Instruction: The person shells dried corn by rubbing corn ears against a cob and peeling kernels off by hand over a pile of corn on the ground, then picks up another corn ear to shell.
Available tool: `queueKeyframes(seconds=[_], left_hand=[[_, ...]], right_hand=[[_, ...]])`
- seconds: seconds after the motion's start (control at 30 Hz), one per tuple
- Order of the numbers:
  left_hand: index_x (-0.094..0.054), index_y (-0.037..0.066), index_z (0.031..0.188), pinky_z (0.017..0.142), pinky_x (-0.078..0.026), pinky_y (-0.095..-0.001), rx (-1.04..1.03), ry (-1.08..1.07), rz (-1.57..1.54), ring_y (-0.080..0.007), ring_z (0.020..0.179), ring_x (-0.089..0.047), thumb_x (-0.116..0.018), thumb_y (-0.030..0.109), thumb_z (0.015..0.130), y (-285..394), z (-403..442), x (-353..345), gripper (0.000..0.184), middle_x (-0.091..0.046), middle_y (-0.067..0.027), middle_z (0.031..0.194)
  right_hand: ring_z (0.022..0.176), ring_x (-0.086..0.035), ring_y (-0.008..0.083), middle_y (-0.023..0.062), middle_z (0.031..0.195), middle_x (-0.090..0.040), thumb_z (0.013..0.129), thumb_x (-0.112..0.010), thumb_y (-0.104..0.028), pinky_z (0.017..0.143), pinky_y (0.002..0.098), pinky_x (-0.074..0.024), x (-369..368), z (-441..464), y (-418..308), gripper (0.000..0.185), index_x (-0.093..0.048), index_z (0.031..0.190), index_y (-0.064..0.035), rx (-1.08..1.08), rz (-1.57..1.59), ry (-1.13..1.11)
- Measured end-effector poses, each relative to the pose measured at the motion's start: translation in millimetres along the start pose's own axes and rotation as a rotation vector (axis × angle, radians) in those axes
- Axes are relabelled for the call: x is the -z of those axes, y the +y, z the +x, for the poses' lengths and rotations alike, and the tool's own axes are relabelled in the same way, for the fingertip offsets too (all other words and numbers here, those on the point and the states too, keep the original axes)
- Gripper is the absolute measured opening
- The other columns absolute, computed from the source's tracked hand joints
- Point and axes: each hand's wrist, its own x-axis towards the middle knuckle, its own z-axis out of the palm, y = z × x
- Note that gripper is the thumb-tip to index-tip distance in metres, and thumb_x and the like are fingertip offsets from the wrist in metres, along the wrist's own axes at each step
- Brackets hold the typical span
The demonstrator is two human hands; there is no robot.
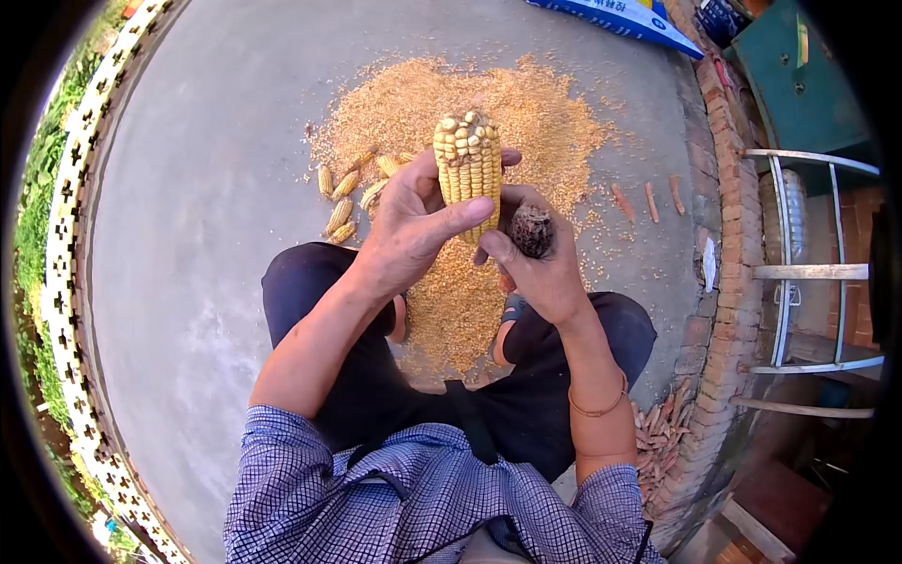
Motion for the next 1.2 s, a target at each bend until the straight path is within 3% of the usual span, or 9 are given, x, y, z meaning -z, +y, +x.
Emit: queueKeyframes(seconds=[0.17, 0.3, 0.4, 0.6, 0.7, 0.73, 0.93, 1.07, 1.2], left_hand=[[-0.047, -0.004, 0.132, 0.107, -0.042, -0.0420, 0.029, -0.041, 0.127, -0.0261, 0.122, -0.054, -0.073, 0.026, 0.084, -1, 0, 3, 0.062, -0.056, -0.0194, 0.129], [-0.040, -0.003, 0.138, 0.106, -0.043, -0.0439, -0.084, -0.018, 0.016, -0.0298, 0.122, -0.054, -0.057, 0.032, 0.096, 2, 2, 2, 0.057, -0.055, -0.0223, 0.127], [-0.038, -0.003, 0.139, 0.104, -0.044, -0.0465, -0.198, 0.075, -0.073, -0.0339, 0.119, -0.055, -0.034, 0.035, 0.104, 9, 11, 4, 0.052, -0.055, -0.0240, 0.125], [-0.049, -0.003, 0.132, 0.094, -0.050, -0.0411, -0.144, -0.046, -0.229, -0.0282, 0.103, -0.060, -0.039, 0.034, 0.103, 17, 15, 15, 0.048, -0.060, -0.0182, 0.109], [-0.053, -0.003, 0.126, 0.088, -0.051, -0.0371, -0.132, -0.044, -0.066, -0.0251, 0.097, -0.061, -0.046, 0.029, 0.102, 16, 11, 18, 0.041, -0.062, -0.0159, 0.102], [-0.057, -0.004, 0.118, 0.086, -0.052, -0.0357, -0.116, -0.001, -0.133, -0.0235, 0.092, -0.062, -0.050, 0.024, 0.100, 16, 10, 15, 0.034, -0.063, -0.0143, 0.097], [-0.059, -0.005, 0.102, 0.073, -0.051, -0.0339, -0.096, -0.055, -0.178, -0.0224, 0.080, -0.060, -0.044, 0.020, 0.101, 16, 9, 15, 0.029, -0.062, -0.0144, 0.083], [-0.059, -0.005, 0.099, 0.068, -0.050, -0.0333, -0.064, -0.045, -0.172, -0.0219, 0.073, -0.059, -0.041, 0.019, 0.101, 14, 7, 10, 0.030, -0.061, -0.0147, 0.077], [-0.058, -0.005, 0.101, 0.068, -0.050, -0.0335, -0.069, -0.037, -0.177, -0.0215, 0.071, -0.059, -0.038, 0.017, 0.102, 10, 7, 11, 0.030, -0.061, -0.0147, 0.076]], right_hand=[[0.077, -0.059, 0.0080, 0.0030, 0.093, -0.063, 0.082, -0.077, -0.011, 0.064, 0.0234, -0.0506, 3, 1, 4, 0.042, -0.056, 0.117, 0.0002, 0.007, -0.055, -0.041], [0.093, -0.061, 0.0111, 0.0061, 0.102, -0.065, 0.078, -0.080, -0.010, 0.082, 0.0286, -0.0511, 4, -1, -3, 0.045, -0.058, 0.115, 0.0019, -0.033, -0.099, -0.031], [0.095, -0.061, 0.0115, 0.0064, 0.103, -0.065, 0.078, -0.080, -0.010, 0.085, 0.0287, -0.0503, -1, -1, -1, 0.043, -0.059, 0.113, 0.0031, 0.028, -0.187, -0.044], [0.093, -0.060, 0.0106, 0.0051, 0.099, -0.065, 0.077, -0.080, -0.010, 0.084, 0.0280, -0.0494, -8, 0, -5, 0.044, -0.058, 0.112, 0.0015, 0.027, -0.109, -0.156], [0.093, -0.060, 0.0101, 0.0048, 0.100, -0.064, 0.077, -0.081, -0.011, 0.085, 0.0277, -0.0492, -9, -1, -3, 0.044, -0.057, 0.112, -0.0001, -0.012, -0.098, -0.176], [0.094, -0.060, 0.0101, 0.0048, 0.101, -0.064, 0.077, -0.081, -0.011, 0.086, 0.0276, -0.0490, -9, -1, -3, 0.044, -0.057, 0.112, -0.0005, -0.040, -0.105, -0.185], [0.096, -0.060, 0.0101, 0.0046, 0.103, -0.064, 0.078, -0.081, -0.012, 0.087, 0.0262, -0.0488, -12, -5, -2, 0.046, -0.057, 0.114, 0.0012, -0.071, 0.019, -0.259], [0.095, -0.060, 0.0095, 0.0041, 0.102, -0.064, 0.078, -0.081, -0.012, 0.086, 0.0256, -0.0495, -13, -5, -5, 0.047, -0.057, 0.115, 0.0030, -0.157, 0.055, -0.334], [0.094, -0.060, 0.0086, 0.0040, 0.100, -0.064, 0.077, -0.081, -0.013, 0.085, 0.0258, -0.0499, -13, -6, 0, 0.046, -0.057, 0.114, 0.0031, -0.054, -0.075, -0.322]])
